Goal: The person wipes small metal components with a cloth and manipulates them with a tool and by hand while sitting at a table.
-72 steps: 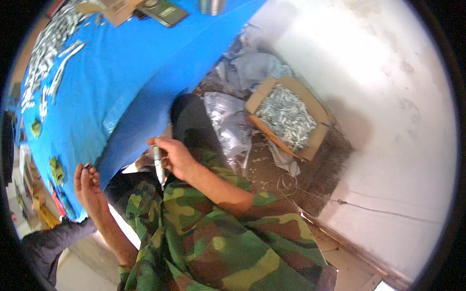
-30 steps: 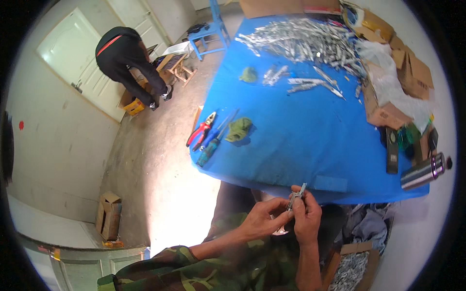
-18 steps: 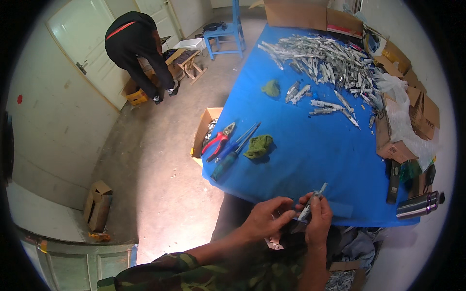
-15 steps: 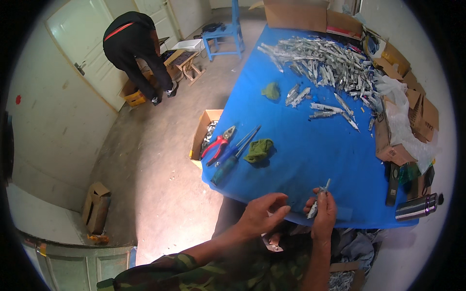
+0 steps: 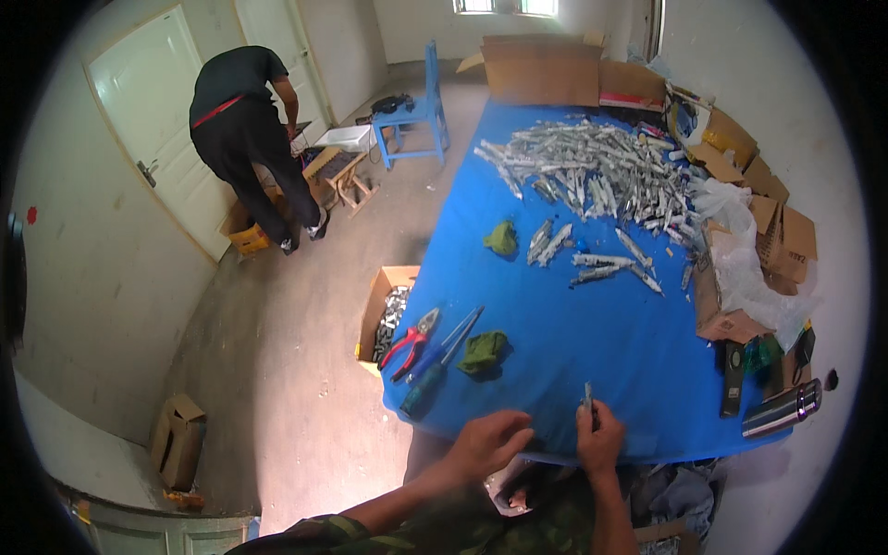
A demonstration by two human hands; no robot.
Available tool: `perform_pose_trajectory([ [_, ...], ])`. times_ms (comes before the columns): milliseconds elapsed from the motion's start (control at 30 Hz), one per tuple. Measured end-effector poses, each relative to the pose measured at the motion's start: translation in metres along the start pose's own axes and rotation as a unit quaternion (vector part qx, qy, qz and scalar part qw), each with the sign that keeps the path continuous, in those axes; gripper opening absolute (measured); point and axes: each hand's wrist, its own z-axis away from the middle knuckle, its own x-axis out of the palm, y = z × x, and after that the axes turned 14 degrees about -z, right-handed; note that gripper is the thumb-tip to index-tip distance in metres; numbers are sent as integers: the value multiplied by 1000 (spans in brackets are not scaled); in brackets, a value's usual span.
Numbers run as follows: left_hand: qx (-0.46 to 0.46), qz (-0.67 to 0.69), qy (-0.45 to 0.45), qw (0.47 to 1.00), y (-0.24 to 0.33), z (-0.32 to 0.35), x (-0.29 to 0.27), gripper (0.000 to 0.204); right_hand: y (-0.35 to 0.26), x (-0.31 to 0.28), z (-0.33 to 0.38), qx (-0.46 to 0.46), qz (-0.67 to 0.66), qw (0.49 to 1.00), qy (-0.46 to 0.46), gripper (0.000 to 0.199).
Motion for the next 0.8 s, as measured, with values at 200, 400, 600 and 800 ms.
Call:
perform_pose_trajectory([
  [200, 10, -24, -23, 999, -8, -9, -1, 25, 6, -1, -1, -37, 19, 999, 6, 20],
  [400, 6, -34, -28, 999, -26, -18, 6, 24, -3, 2, 0, -54, 49, 997, 9, 20],
  [600, -6, -46, -7, 999, -38, -18, 13, 26, -5, 1, 0, -77, 73, 994, 1, 20],
  [800, -23, -33, 21, 999, -33, -12, 15, 26, -1, 4, 3, -96, 82, 992, 24, 23],
])
